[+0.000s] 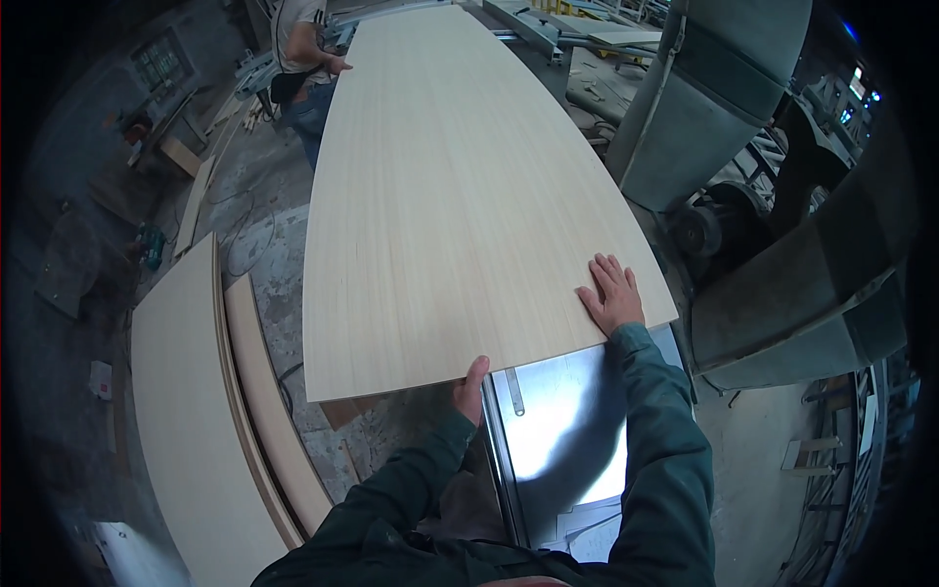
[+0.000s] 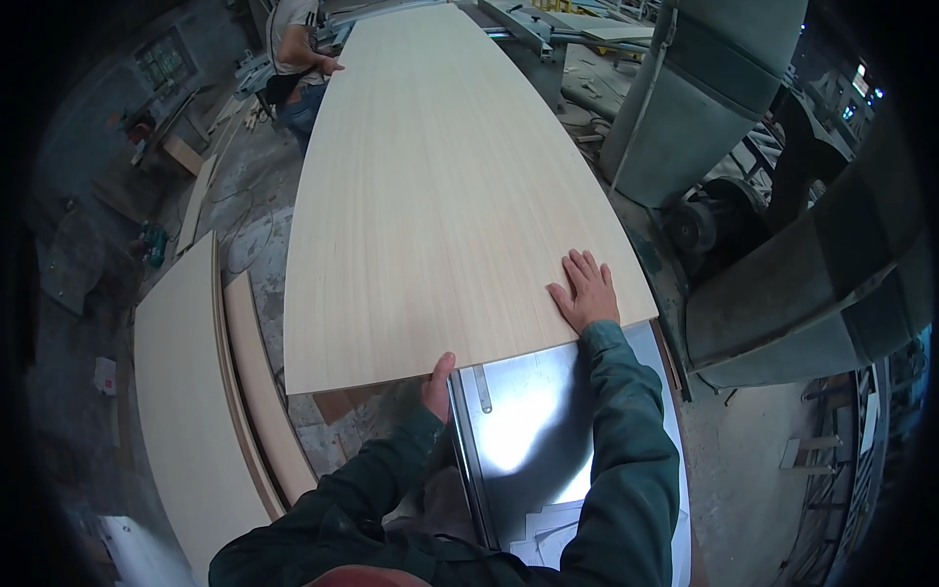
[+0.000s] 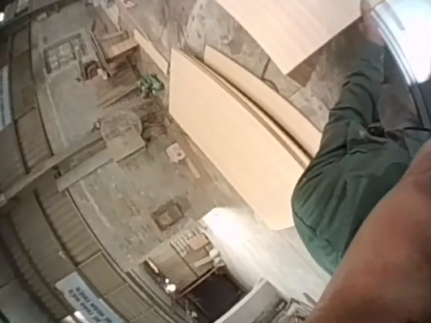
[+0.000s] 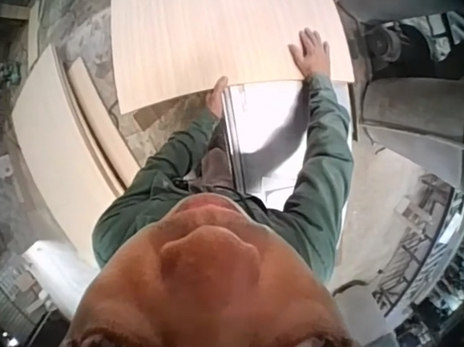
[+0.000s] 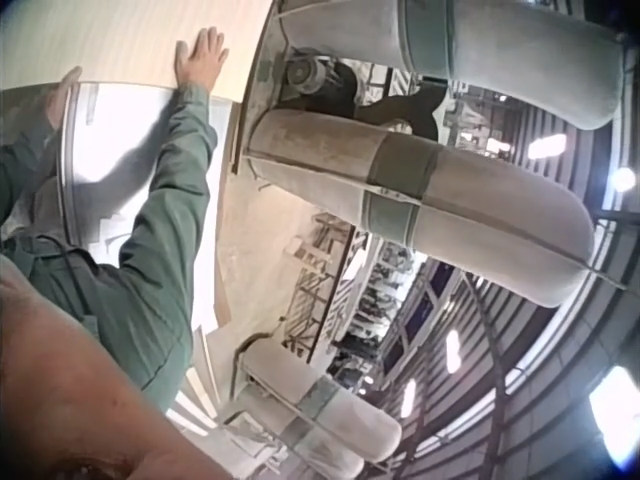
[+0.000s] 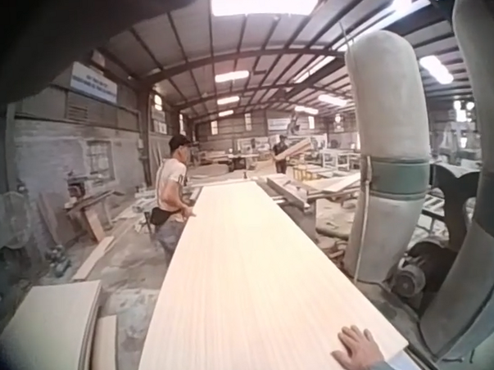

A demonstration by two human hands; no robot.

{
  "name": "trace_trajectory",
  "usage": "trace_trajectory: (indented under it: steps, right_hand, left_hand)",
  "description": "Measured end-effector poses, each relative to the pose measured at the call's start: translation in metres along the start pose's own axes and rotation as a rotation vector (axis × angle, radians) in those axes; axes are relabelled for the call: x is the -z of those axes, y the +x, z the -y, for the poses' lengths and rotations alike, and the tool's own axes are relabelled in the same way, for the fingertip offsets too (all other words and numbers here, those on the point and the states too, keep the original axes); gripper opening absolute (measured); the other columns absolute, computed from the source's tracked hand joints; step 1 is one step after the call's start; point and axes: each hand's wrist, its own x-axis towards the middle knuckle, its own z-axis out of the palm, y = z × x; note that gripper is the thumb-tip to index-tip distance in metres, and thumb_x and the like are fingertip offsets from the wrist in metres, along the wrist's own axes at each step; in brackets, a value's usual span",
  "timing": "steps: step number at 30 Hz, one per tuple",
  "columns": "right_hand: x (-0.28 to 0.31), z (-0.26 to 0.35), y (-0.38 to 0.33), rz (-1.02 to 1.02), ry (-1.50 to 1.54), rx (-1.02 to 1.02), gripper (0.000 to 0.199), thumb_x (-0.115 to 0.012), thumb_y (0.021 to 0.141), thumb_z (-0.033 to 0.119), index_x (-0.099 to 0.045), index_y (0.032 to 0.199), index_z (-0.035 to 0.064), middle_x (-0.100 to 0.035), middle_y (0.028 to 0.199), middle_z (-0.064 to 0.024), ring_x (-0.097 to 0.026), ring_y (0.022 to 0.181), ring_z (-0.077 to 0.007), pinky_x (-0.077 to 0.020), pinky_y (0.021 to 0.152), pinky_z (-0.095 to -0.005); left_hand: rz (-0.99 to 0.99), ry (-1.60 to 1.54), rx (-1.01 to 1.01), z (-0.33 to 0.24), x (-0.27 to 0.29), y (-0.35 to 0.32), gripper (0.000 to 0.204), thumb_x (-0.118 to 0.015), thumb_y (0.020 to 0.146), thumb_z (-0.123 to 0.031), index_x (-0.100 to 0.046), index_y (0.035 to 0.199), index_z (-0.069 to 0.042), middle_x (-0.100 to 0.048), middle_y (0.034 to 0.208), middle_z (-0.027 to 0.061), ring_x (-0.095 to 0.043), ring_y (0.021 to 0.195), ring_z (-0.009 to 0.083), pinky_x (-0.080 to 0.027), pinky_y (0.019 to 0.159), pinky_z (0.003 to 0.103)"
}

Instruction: Measuring, marking, and moving large wooden panels on a production floor using a tape measure and marker.

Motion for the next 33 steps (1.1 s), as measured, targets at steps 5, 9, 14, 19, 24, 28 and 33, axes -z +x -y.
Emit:
trace_trajectory:
  steps: [5, 9, 14, 19, 24, 28, 33]
  right_hand:
    - [-0.008, -0.007, 0.031, 0.000, -0.002, -0.015, 0.063, -0.053, 0.092, 0.050, -0.049, 0.140, 0.0105, -0.040, 0.151, -0.0072, -0.029, 0.144, -0.0249, -0.0172, 0.118, -0.0461]
    - [-0.014, -0.005, 0.059, -0.003, 0.019, -0.012, 0.062, -0.054, 0.091, 0.050, -0.050, 0.139, 0.0102, -0.041, 0.150, -0.0073, -0.028, 0.144, -0.0246, -0.0178, 0.118, -0.0460]
    - [-0.026, -0.007, 0.093, -0.013, 0.014, -0.007, 0.062, -0.055, 0.091, 0.050, -0.050, 0.139, 0.0099, -0.041, 0.150, -0.0075, -0.029, 0.144, -0.0247, -0.0182, 0.118, -0.0462]
    - [-0.035, -0.007, 0.132, -0.019, 0.002, -0.003, 0.062, -0.055, 0.091, 0.050, -0.051, 0.138, 0.0097, -0.042, 0.150, -0.0076, -0.030, 0.143, -0.0248, -0.0184, 0.118, -0.0467]
    - [-0.045, -0.007, 0.172, -0.029, 0.009, -0.003, 0.063, -0.056, 0.091, 0.050, -0.051, 0.138, 0.0095, -0.042, 0.149, -0.0076, -0.030, 0.143, -0.0251, -0.0182, 0.118, -0.0471]
    - [-0.052, -0.004, 0.207, -0.018, 0.025, -0.011, 0.063, -0.055, 0.091, 0.050, -0.050, 0.139, 0.0096, -0.041, 0.150, -0.0074, -0.029, 0.143, -0.0249, -0.0177, 0.118, -0.0466]
    - [-0.062, -0.004, 0.249, -0.019, 0.011, -0.007, 0.064, -0.053, 0.091, 0.052, -0.049, 0.139, 0.0104, -0.041, 0.150, -0.0071, -0.028, 0.144, -0.0245, -0.0170, 0.119, -0.0460]
  left_hand:
    - [-0.033, 0.025, 0.007, -0.026, -0.015, 0.021, 0.074, -0.065, 0.085, -0.055, -0.055, 0.126, 0.006, -0.058, 0.124, 0.0164, -0.054, 0.113, 0.0245, -0.039, 0.102, 0.034]
    - [0.010, -0.011, 0.027, -0.040, -0.012, 0.048, 0.076, -0.065, 0.084, -0.056, -0.054, 0.127, 0.006, -0.058, 0.125, 0.0158, -0.054, 0.113, 0.0243, -0.039, 0.102, 0.034]
    - [-0.015, -0.005, -0.035, -0.062, -0.020, 0.074, 0.073, -0.064, 0.086, -0.055, -0.054, 0.127, 0.005, -0.058, 0.123, 0.0158, -0.054, 0.112, 0.0240, -0.040, 0.102, 0.034]
    - [0.016, 0.001, -0.012, -0.081, -0.020, 0.108, 0.069, -0.062, 0.088, -0.052, -0.055, 0.126, 0.005, -0.059, 0.122, 0.0153, -0.054, 0.111, 0.0232, -0.040, 0.101, 0.034]
    - [0.001, -0.066, -0.008, -0.094, -0.022, 0.147, 0.069, -0.065, 0.086, -0.051, -0.055, 0.125, 0.005, -0.059, 0.123, 0.0142, -0.054, 0.112, 0.0216, -0.040, 0.100, 0.033]
    - [-0.032, -0.073, -0.026, -0.108, -0.021, 0.181, 0.069, -0.067, 0.085, -0.051, -0.057, 0.124, 0.005, -0.058, 0.123, 0.0139, -0.054, 0.112, 0.0211, -0.040, 0.100, 0.033]
    - [-0.093, -0.003, 0.014, -0.140, -0.027, 0.212, 0.074, -0.068, 0.082, -0.053, -0.056, 0.124, 0.007, -0.060, 0.120, 0.0143, -0.056, 0.107, 0.0207, -0.043, 0.095, 0.033]
